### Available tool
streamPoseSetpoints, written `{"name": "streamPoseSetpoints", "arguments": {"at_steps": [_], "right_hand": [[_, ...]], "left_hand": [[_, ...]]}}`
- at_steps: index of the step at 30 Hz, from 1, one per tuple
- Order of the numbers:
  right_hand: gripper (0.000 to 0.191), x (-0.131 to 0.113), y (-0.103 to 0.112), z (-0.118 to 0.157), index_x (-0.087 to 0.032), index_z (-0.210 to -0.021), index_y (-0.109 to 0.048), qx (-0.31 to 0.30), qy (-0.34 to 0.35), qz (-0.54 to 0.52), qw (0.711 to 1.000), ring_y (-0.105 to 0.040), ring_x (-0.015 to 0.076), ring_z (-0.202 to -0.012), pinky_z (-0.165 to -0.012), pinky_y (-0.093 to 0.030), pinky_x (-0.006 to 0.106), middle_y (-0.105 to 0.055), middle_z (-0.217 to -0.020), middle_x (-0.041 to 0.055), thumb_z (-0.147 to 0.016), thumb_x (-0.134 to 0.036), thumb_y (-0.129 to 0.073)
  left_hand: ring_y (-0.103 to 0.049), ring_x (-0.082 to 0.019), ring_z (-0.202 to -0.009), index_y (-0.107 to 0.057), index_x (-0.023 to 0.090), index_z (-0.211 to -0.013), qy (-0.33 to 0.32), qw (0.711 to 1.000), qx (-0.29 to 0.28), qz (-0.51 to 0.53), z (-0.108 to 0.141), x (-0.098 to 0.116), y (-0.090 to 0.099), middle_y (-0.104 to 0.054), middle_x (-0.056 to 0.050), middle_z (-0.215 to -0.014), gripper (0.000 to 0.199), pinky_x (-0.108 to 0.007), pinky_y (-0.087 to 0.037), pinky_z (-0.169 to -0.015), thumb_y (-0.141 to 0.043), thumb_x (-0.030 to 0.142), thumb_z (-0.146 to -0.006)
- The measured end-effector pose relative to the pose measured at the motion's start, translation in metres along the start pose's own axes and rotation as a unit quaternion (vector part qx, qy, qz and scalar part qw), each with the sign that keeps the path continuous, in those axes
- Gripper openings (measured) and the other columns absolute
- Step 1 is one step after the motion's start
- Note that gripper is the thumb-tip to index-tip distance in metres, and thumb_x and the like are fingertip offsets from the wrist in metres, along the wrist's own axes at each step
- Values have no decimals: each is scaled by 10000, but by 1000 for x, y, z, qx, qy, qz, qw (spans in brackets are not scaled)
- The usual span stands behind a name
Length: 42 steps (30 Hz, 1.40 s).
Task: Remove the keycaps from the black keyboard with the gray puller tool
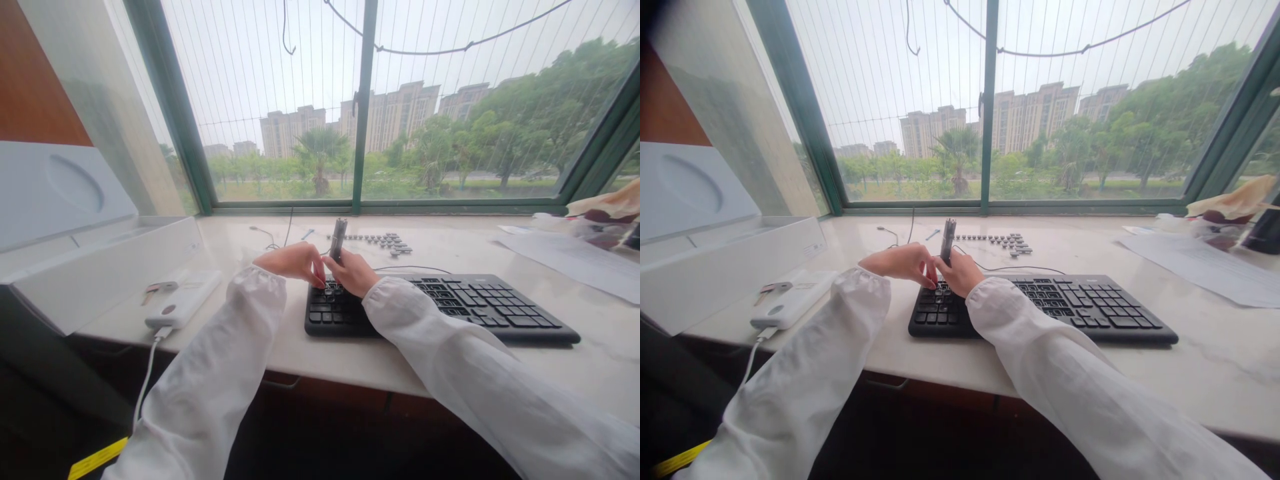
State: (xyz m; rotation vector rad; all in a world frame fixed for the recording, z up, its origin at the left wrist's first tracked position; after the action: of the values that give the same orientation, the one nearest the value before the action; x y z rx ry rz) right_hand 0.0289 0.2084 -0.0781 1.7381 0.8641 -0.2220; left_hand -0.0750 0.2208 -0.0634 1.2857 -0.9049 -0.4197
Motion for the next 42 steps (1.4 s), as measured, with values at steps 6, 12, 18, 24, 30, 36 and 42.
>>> {"name": "streamPoseSetpoints", "arguments": {"at_steps": [6,12,18,24,30,36,42], "right_hand": [[290,7,1,0,-199,-778,-578,10,-35,-24,999,-563,170,-655,-633,-380,256,-627,-666,23,-895,-387,-390],[293,12,3,-4,-197,-764,-575,58,-34,42,997,-555,180,-667,-592,-346,263,-647,-741,50,-894,-382,-389],[291,7,0,-2,-203,-743,-561,48,-15,21,999,-571,180,-697,-609,-358,257,-658,-767,48,-892,-390,-395],[298,6,-1,0,-201,-744,-578,43,-11,4,999,-579,179,-689,-615,-366,257,-658,-740,41,-894,-392,-407],[292,6,-1,0,-198,-760,-587,47,-3,-4,999,-597,181,-726,-639,-379,252,-663,-756,38,-895,-392,-416],[293,7,0,1,-198,-747,-582,36,-20,-24,999,-597,171,-677,-622,-382,248,-645,-667,24,-896,-389,-417],[307,7,1,1,-210,-680,-526,26,-33,-43,998,-567,154,-581,-611,-376,253,-597,-546,-8,-898,-393,-411]], "left_hand": [[-595,-120,-611,-773,198,-818,-4,1000,6,-15,1,6,1,-695,-24,-684,187,-244,-430,-624,-740,316,-676],[-604,-123,-630,-772,208,-828,-14,1000,-3,-26,1,8,-1,-717,-24,-754,174,-247,-430,-642,-721,308,-696],[-600,-121,-623,-770,215,-804,-17,999,5,-36,3,10,0,-718,-17,-739,147,-249,-423,-645,-712,304,-703],[-601,-129,-642,-770,182,-822,-20,1000,4,-14,1,11,-2,-716,-40,-741,164,-258,-434,-672,-715,279,-702],[-614,-139,-646,-766,193,-796,-16,999,11,-35,-1,10,-3,-715,-35,-735,134,-257,-442,-659,-704,254,-694],[-593,-121,-617,-764,221,-813,-6,998,-3,-66,-3,8,-6,-715,-12,-749,155,-234,-411,-610,-700,281,-685],[-581,-116,-593,-761,224,-815,3,997,-9,-79,-3,9,-6,-710,-9,-751,171,-236,-395,-584,-690,307,-684]]}}
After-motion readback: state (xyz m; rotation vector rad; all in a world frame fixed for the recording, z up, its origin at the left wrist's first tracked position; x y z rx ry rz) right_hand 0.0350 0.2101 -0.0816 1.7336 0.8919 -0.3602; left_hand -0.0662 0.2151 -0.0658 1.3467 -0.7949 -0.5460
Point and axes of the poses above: each hand's wrist, its own z-axis away from the middle knuckle, its own y-axis out of the back of the hand, x = y × z, the point moved 7 cm from there along -z, towards the middle knuckle
